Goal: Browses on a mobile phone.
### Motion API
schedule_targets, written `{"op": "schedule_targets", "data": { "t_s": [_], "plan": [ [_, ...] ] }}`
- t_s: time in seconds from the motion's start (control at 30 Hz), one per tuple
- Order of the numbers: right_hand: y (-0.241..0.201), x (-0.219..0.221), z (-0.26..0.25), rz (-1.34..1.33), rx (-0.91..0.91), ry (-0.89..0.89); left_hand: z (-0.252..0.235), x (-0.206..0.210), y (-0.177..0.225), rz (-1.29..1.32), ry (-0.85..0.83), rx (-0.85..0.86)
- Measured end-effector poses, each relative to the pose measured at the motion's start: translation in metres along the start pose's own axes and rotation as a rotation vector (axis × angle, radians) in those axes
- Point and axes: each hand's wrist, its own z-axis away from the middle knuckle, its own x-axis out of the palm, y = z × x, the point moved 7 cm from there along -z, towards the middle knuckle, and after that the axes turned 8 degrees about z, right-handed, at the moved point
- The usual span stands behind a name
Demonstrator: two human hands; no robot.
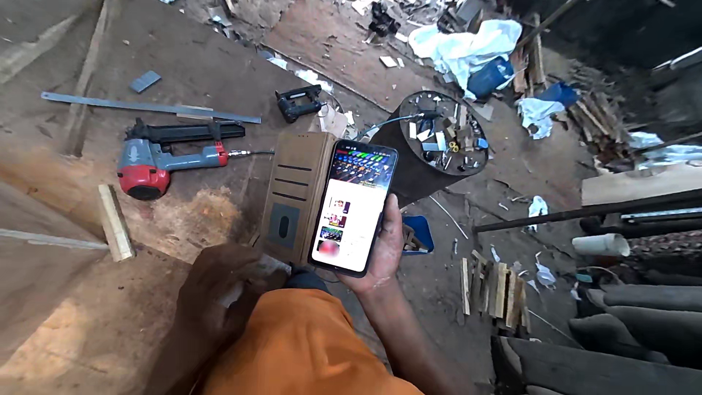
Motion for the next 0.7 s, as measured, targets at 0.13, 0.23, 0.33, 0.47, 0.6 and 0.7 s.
{"op": "schedule_targets", "data": {
  "t_s": [0.13, 0.23, 0.33, 0.47, 0.6, 0.7],
  "plan": [
    [-0.001, 0.002, 0.001, -0.035, 0.004, -0.013, -0.033, 0.014, 0.051, -0.042, -0.016, 0.277],
    [-0.002, 0.001, 0.005, -0.05, 0.002, -0.003, -0.043, 0.032, 0.06, -0.085, -0.03, 0.38],
    [-0.007, 0.0, 0.008, -0.062, -0.022, -0.01, -0.046, 0.047, 0.06, -0.103, -0.062, 0.411],
    [-0.013, -0.005, 0.007, -0.075, -0.001, -0.018, -0.053, 0.06, 0.057, -0.159, -0.071, 0.425],
    [-0.02, -0.006, 0.0, -0.052, 0.026, -0.022, -0.069, 0.069, 0.053, -0.277, -0.069, 0.37],
    [-0.029, -0.004, -0.008, -0.064, 0.06, -0.06, -0.082, 0.076, 0.054, -0.339, -0.053, 0.329]
  ]
}}
